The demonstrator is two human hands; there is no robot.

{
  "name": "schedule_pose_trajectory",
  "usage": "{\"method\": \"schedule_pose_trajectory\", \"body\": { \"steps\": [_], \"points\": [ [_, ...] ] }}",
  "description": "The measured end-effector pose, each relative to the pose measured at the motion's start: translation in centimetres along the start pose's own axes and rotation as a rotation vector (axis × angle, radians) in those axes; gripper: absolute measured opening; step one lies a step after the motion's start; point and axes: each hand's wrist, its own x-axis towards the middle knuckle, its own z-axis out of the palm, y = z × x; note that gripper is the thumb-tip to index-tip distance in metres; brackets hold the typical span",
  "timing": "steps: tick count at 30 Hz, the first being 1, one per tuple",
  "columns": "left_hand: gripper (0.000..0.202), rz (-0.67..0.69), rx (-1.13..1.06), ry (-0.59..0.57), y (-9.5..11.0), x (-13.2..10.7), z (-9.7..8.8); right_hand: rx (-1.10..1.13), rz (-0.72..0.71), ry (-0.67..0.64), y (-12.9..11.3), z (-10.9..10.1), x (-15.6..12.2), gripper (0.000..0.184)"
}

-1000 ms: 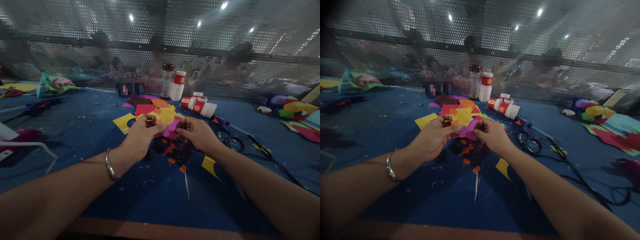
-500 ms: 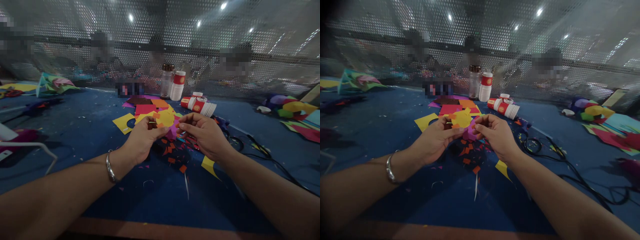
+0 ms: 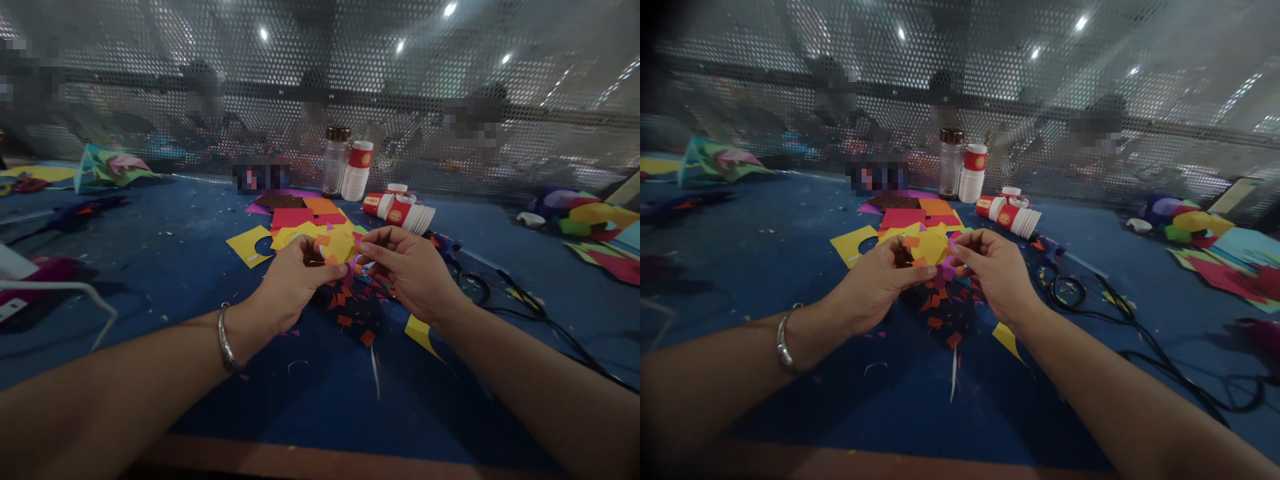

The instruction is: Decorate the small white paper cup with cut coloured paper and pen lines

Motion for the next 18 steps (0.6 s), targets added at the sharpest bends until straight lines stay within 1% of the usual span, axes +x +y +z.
{"method": "schedule_pose_trajectory", "body": {
  "steps": [4, 8, 13, 18],
  "points": [
    [0.052, -0.006, -0.007, -0.005, -0.05, -0.06, 0.09, 0.044, 0.028, 0.029, -0.23, 0.23, -0.14, 0.028],
    [0.051, -0.001, 0.002, 0.015, -0.05, 0.04, 0.13, 0.084, 0.063, 0.041, -0.38, 0.31, -0.19, 0.028],
    [0.053, -0.002, -0.001, 0.004, -0.08, 0.19, 0.06, 0.082, 0.035, 0.05, -0.19, 0.2, -0.11, 0.031],
    [0.049, -0.005, 0.016, 0.0, -0.07, 0.04, 0.1, 0.03, 0.02, 0.015, -0.13, 0.25, -0.12, 0.03]
  ]
}}
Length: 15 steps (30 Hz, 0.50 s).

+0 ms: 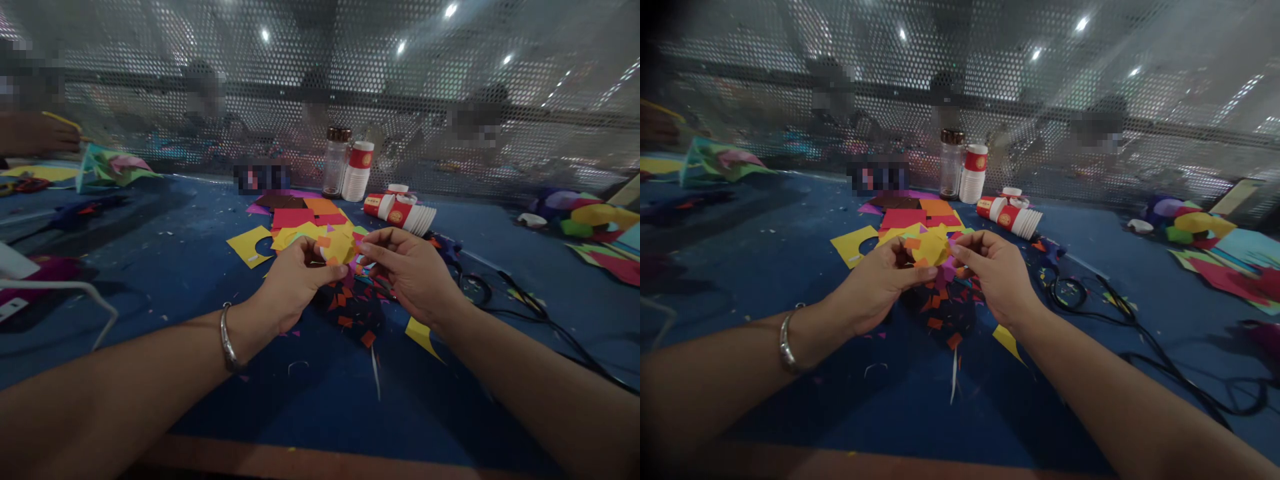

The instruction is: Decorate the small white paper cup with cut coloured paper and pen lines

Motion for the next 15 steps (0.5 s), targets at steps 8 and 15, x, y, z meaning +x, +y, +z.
{"method": "schedule_pose_trajectory", "body": {
  "steps": [8, 15],
  "points": [
    [0.046, 0.003, 0.002, -0.054, -0.13, 0.05, -0.09, -0.035, -0.025, 0.033, 0.18, 0.23, -0.02, 0.03],
    [0.05, 0.02, -0.026, -0.071, -0.3, 0.06, -0.09, -0.093, -0.068, 0.062, 0.38, 0.35, -0.03, 0.026]
  ]
}}
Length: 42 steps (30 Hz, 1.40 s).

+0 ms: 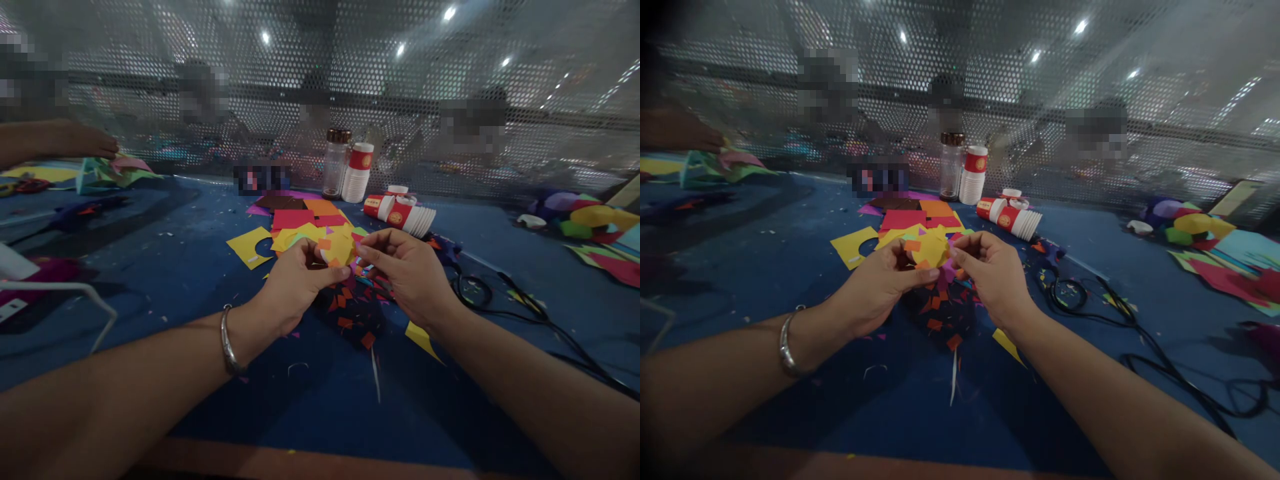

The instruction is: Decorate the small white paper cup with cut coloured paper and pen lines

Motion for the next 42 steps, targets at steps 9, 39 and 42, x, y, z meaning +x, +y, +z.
{"method": "schedule_pose_trajectory", "body": {
  "steps": [9, 39, 42],
  "points": [
    [0.061, -0.009, 0.016, 0.01, 0.12, 0.04, 0.13, -0.005, -0.032, -0.003, 0.31, 0.07, 0.07, 0.032],
    [0.047, -0.034, -0.043, -0.025, 0.26, -0.08, 0.13, -0.02, -0.007, -0.039, -0.26, -0.06, -0.38, 0.041],
    [0.049, -0.028, -0.041, -0.023, 0.33, -0.13, 0.17, -0.023, -0.001, -0.04, -0.35, -0.06, -0.4, 0.04]
  ]
}}
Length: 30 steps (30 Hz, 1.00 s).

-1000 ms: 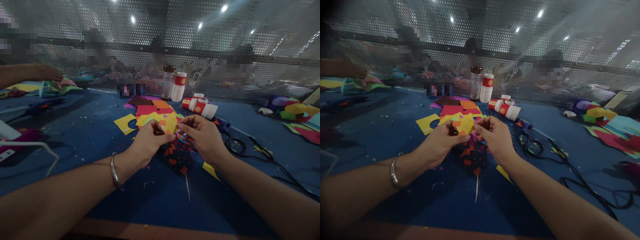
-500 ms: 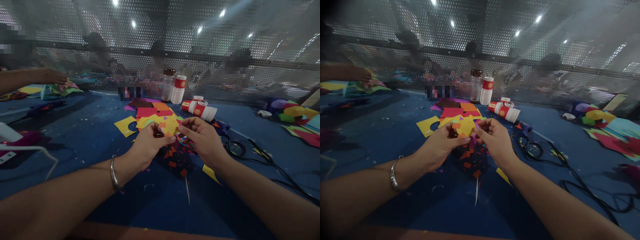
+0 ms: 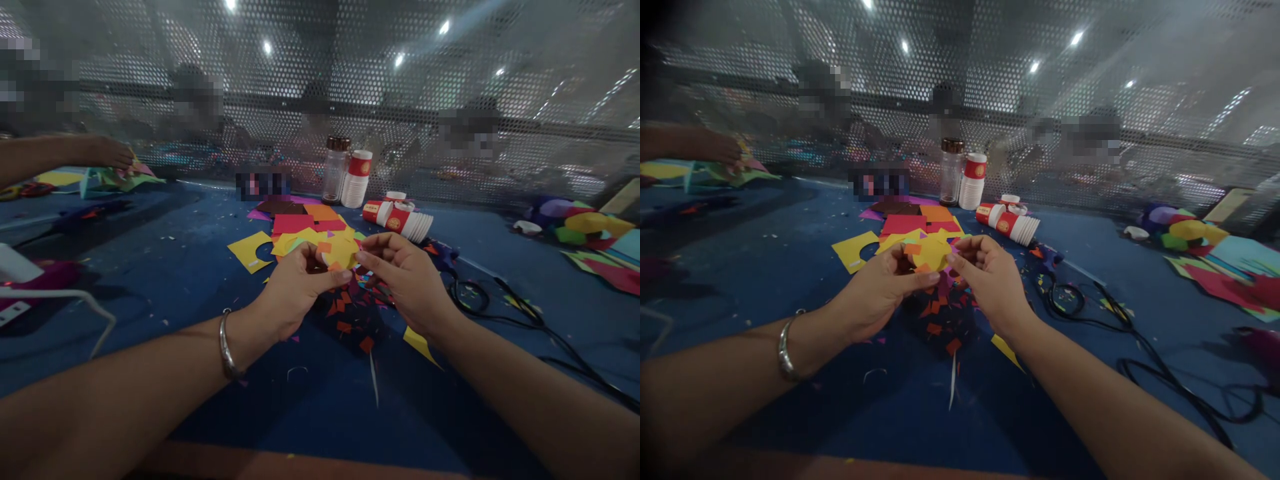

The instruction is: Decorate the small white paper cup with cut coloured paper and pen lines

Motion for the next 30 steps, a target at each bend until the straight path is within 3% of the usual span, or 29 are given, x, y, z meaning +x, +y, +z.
{"method": "schedule_pose_trajectory", "body": {
  "steps": [18, 23, 30],
  "points": [
    [0.041, -0.105, -0.034, 0.066, 0.9, -0.5, 0.4, -0.031, 0.017, 0.022, -0.5, -0.4, -0.2, 0.032],
    [0.04, -0.138, -0.1, 0.07, 1.1, -0.4, 0.5, -0.124, -0.098, 0.048, -0.2, -1.3, 0.1, 0.029],
    [0.042, -0.187, -0.128, 0.073, 1.6, -0.2, 0.5, -0.455, -0.405, 0.046, -0.3, -2.6, 0.1, 0.015]
  ]
}}
